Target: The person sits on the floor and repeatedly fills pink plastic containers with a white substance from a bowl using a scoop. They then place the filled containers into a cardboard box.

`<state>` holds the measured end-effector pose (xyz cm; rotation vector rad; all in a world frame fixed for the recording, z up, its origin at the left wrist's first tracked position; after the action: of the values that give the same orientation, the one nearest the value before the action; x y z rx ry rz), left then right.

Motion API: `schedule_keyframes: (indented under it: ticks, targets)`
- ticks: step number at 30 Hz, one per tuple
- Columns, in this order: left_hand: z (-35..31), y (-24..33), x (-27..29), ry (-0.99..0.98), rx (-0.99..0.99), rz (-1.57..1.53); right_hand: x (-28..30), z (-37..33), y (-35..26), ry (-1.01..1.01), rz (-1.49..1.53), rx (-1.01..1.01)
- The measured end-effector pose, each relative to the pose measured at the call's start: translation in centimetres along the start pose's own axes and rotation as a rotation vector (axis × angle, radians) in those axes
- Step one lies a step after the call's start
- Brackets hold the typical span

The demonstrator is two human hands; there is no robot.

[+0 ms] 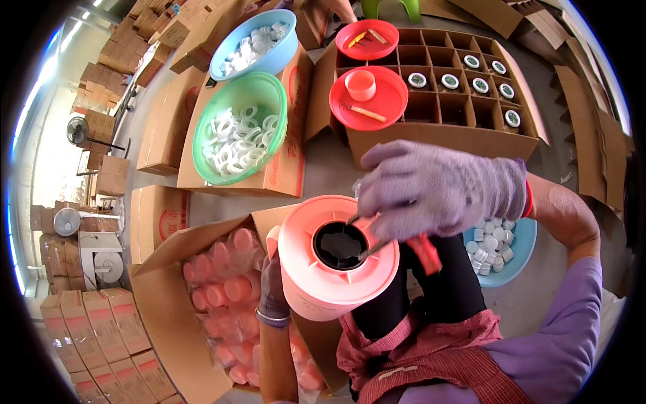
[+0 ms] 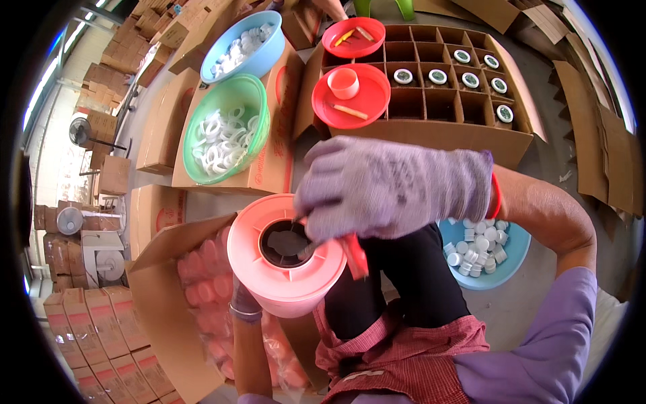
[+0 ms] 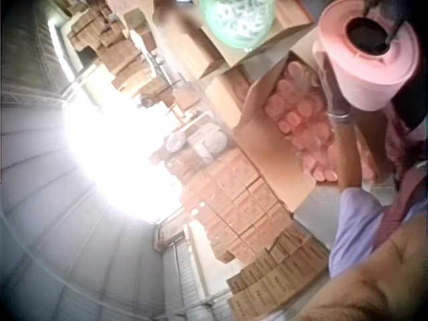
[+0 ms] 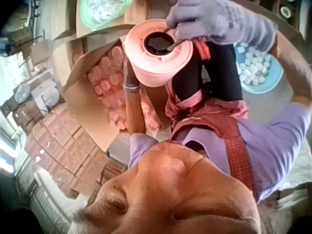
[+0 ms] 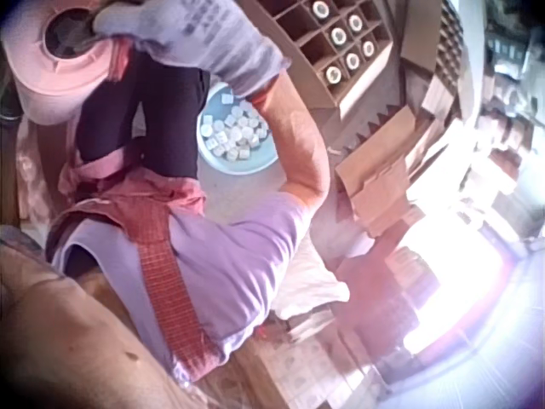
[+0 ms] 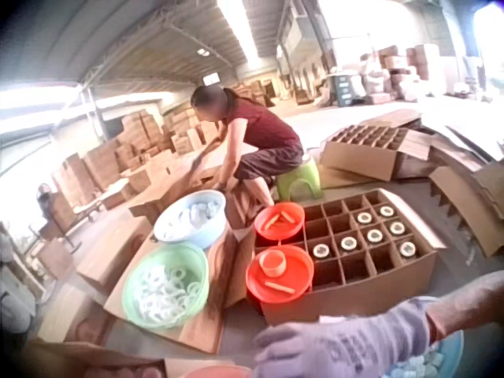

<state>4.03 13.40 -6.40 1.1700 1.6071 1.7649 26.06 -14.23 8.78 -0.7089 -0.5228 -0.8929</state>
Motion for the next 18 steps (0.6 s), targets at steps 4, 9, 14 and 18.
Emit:
schedule_keyframes:
  ticks: [4, 9, 14, 18]
  targets:
    - [0.9, 5.0, -1.3, -0.189, -0.129, 0.105, 0.5, 0.4, -2.8, -0.051, -0.101, 0.130]
    - [0.8, 7.5, -2.3, -0.313, -0.352, 0.276, 0.8, 0.0, -4.3, -0.068, -0.184, 0.177]
    - [0.1, 9.1, -2.7, -0.343, -0.548, 0.465, 0.0, -1.0, -4.4, -0.092, -0.109, 0.113]
    - [-1.4, 10.1, -2.6, -0.280, -0.745, 0.677, -0.6, -1.0, -5.6, -0.135, -0.063, -0.071]
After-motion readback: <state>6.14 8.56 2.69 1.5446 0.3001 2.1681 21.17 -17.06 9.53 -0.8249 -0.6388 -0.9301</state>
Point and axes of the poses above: each hand's wrist, its own z-axis towards the middle knuckle, its own x-axis out of the back of the hand, y = z × x, the point moved 2 cm from there along z, towards the middle knuckle, and after that the axes turned 9 degrees about y, right-handed, at the moved point
